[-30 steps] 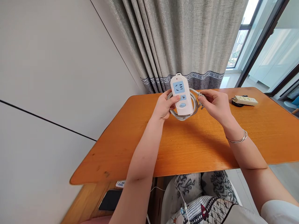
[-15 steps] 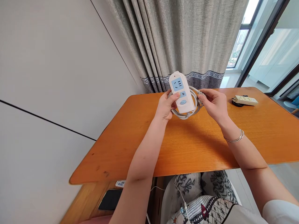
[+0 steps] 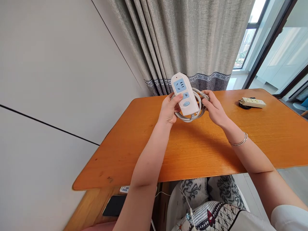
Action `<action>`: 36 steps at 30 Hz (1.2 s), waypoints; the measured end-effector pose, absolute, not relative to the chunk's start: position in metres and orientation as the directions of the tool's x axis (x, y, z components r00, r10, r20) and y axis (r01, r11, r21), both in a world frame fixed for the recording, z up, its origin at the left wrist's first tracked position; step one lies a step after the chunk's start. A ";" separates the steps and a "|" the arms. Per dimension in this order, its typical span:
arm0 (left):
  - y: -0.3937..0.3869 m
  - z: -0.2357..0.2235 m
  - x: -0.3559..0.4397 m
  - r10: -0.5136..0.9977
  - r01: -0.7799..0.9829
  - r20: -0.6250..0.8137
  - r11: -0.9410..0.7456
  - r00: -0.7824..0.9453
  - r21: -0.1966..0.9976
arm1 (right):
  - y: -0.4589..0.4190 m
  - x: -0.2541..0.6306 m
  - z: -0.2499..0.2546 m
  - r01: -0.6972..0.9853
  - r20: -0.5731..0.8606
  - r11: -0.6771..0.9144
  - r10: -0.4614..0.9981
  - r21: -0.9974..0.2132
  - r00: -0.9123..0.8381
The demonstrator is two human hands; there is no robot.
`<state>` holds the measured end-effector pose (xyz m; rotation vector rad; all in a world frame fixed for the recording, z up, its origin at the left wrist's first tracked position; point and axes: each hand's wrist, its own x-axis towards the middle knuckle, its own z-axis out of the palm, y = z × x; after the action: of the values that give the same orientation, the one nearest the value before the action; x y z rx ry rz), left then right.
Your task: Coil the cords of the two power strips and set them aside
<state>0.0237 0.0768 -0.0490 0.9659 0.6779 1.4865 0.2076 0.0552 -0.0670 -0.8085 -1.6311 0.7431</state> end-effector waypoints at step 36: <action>0.075 -0.054 0.027 0.955 -0.299 0.296 -0.291 -0.030 0.909 | 0.062 0.213 -0.064 -0.170 0.322 0.288 0.916 -0.942 -0.237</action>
<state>0.0269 0.0746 -0.0543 1.1919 0.8085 1.5411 0.2129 0.0623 -0.0636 -0.7420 -1.4284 1.2137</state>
